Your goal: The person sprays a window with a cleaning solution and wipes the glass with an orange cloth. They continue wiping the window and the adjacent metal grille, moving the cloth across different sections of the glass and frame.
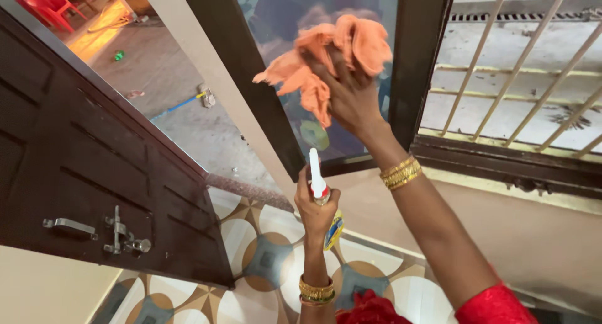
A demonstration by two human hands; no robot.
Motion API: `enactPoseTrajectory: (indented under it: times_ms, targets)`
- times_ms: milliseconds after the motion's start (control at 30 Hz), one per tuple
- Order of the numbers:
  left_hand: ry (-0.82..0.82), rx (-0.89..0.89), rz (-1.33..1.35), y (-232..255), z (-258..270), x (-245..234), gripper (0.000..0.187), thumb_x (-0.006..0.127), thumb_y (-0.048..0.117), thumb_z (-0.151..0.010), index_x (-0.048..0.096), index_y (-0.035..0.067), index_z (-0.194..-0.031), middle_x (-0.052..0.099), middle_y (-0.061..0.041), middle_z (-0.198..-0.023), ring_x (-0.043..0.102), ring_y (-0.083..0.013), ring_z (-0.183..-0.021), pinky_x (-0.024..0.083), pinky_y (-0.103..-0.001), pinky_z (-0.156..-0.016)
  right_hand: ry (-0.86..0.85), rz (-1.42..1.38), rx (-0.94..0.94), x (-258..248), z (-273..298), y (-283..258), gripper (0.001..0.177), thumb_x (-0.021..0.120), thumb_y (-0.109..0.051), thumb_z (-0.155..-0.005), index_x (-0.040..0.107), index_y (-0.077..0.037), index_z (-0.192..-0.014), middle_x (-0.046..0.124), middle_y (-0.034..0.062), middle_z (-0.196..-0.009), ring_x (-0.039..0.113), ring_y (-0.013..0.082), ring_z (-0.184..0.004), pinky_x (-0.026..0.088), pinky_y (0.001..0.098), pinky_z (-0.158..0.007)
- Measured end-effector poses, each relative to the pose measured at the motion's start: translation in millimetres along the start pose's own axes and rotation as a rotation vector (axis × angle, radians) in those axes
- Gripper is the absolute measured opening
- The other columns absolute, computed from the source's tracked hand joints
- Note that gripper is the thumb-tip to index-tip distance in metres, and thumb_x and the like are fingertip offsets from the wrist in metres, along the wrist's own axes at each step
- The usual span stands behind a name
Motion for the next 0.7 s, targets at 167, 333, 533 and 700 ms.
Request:
enactPoseTrajectory:
  times_ms: [167, 333, 533, 700]
  targets:
    - [0.012, 0.031, -0.027, -6, -3, 3, 0.068, 0.072, 0.0, -0.067, 0.058, 0.004, -0.133, 0.065, -0.009, -0.078, 0.064, -0.0185, -0.063, 0.054, -0.035, -0.063, 0.067, 0.131, 0.087, 19, 52, 14, 0.066, 0.067, -0.028, -0.1, 0.047, -0.005, -0.159, 0.032, 0.0044, -0.169, 0.019, 0.0395, -0.158, 0.026, 0.0549, -0.122]
    - [0.014, 0.034, -0.091, -15, -4, 7, 0.067, 0.072, 0.0, -0.067, 0.057, 0.003, -0.132, 0.065, -0.012, -0.082, 0.064, -0.0227, -0.067, 0.053, -0.038, -0.066, -0.05, 0.131, 0.197, 81, 129, 14, 0.064, 0.067, -0.027, -0.099, 0.047, -0.003, -0.155, 0.032, 0.0086, -0.169, 0.015, 0.0474, -0.157, 0.02, 0.0591, -0.125]
    - [0.03, 0.079, -0.091, -10, -5, 0, 0.067, 0.073, 0.001, -0.069, 0.057, 0.002, -0.134, 0.067, -0.014, -0.092, 0.065, -0.0237, -0.071, 0.054, -0.039, -0.07, -0.134, -0.026, 0.408, 118, 195, 4, 0.067, 0.067, -0.031, -0.093, 0.047, -0.006, -0.151, 0.029, 0.0208, -0.163, 0.011, 0.0521, -0.153, 0.015, 0.068, -0.119]
    - [-0.008, 0.055, -0.022, -7, -5, -9, 0.067, 0.068, -0.001, -0.069, 0.056, 0.002, -0.135, 0.072, -0.012, -0.108, 0.065, -0.0208, -0.068, 0.056, -0.036, -0.068, 0.025, -0.11, 0.545, 106, 224, -18, 0.065, 0.067, -0.031, -0.089, 0.05, -0.006, -0.147, 0.025, 0.0313, -0.16, 0.011, 0.0581, -0.15, 0.014, 0.0695, -0.119]
Point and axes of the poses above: each hand's wrist, its own z-axis away from the middle knuckle, its own x-axis out of the palm, y = z × x, the point moved 8 cm from there along -z, towards the middle knuckle
